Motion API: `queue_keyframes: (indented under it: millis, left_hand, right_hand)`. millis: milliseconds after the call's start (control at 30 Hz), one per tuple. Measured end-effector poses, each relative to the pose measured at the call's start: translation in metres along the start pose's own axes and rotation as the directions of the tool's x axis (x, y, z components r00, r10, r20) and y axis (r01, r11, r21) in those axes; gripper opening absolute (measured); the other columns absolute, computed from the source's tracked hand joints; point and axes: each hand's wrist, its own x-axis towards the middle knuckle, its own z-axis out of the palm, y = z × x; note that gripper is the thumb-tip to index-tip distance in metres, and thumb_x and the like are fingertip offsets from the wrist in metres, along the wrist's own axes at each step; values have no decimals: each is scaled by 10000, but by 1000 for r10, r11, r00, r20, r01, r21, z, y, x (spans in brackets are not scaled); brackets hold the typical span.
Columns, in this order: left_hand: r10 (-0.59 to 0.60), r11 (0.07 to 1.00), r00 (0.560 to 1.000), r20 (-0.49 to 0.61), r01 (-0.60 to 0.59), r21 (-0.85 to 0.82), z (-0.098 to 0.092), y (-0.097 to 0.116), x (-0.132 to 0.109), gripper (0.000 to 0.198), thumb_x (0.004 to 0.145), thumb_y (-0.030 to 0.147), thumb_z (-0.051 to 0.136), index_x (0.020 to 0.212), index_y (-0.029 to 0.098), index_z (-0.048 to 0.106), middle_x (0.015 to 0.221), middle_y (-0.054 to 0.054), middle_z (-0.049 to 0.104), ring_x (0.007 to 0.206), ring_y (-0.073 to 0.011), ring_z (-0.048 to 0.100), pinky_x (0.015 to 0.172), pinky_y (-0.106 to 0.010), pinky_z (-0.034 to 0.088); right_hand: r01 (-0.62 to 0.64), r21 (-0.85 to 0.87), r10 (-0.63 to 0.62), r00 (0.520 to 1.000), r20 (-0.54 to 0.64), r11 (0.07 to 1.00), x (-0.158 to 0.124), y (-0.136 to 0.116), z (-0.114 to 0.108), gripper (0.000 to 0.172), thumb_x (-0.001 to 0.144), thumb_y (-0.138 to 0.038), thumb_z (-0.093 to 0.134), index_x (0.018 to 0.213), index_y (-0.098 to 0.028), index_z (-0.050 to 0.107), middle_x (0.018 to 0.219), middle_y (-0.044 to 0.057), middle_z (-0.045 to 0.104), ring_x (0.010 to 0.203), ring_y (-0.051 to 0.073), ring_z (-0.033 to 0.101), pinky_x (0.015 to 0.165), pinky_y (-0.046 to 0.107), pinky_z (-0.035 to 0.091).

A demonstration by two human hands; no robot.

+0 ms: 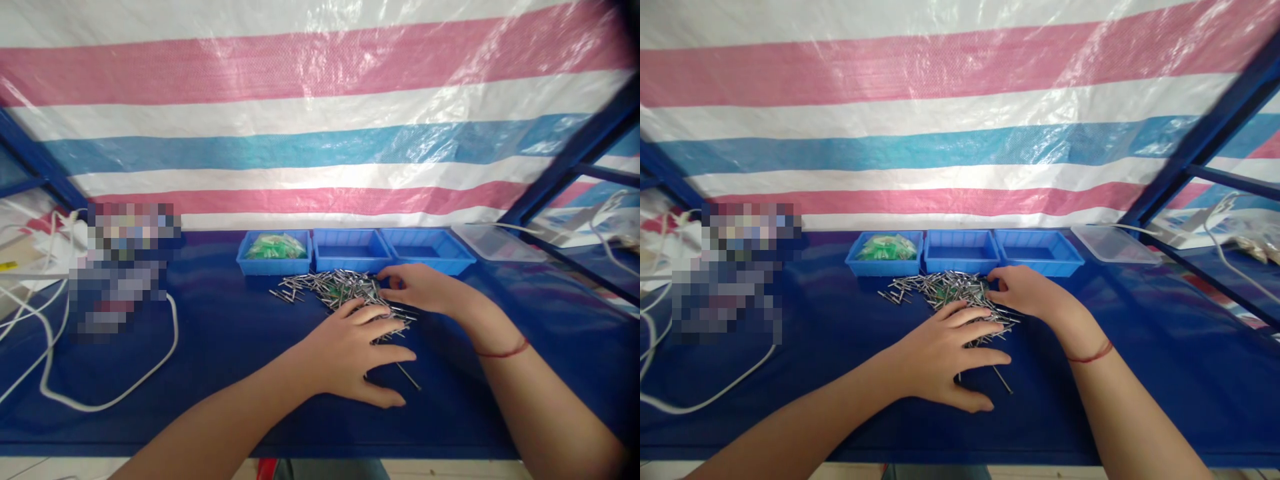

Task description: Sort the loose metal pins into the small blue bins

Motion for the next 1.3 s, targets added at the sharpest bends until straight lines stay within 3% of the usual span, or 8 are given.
queue_keyframes:
  millis: [100,233,367,767,1300]
  left_hand:
    - [-4,1000,1000,13,4,0,0,0,0,500,819,592,541,1199,275,609,1342,-71,535,1291,-277,395,1099,-459,228]
    - [-21,999,999,40,19,27,-3,0,1,369,908,467,474,1215,303,595,1337,-46,542,1303,-261,386,1092,-460,234]
    - [-27,999,999,41,25,43,-3,0,1,292,910,414,485,1112,295,661,1320,-41,554,1298,-264,393,1086,-467,247]
    - [-44,998,998,38,43,36,0,-1,2,296,896,432,508,1098,286,666,1292,-30,574,1282,-261,416,1086,-465,253]
    - [-70,997,995,66,69,17,-1,-2,1,299,921,409,466,1099,263,658,1309,-33,566,1293,-255,395,1091,-444,239]
  right_hand:
    - [3,16,-3,1000,9,1000,0,1,1,386,801,-369,558,1097,-136,641,743,55,682,661,204,616,589,295,422]
    - [7,48,-6,1000,-12,999,-1,3,3,354,795,-344,563,1091,-164,637,718,38,670,641,191,609,574,283,417]
    - [-8,35,7,1000,19,999,-1,3,3,339,798,-330,552,1087,-166,618,674,21,648,617,183,604,563,277,403]
    - [56,19,-57,998,37,998,0,-1,0,99,800,-272,526,816,-194,585,620,8,607,578,162,552,529,265,342]
    - [179,160,-179,984,-14,971,-7,-5,-10,31,739,-210,510,708,-214,510,644,-12,572,637,160,554,594,263,405]
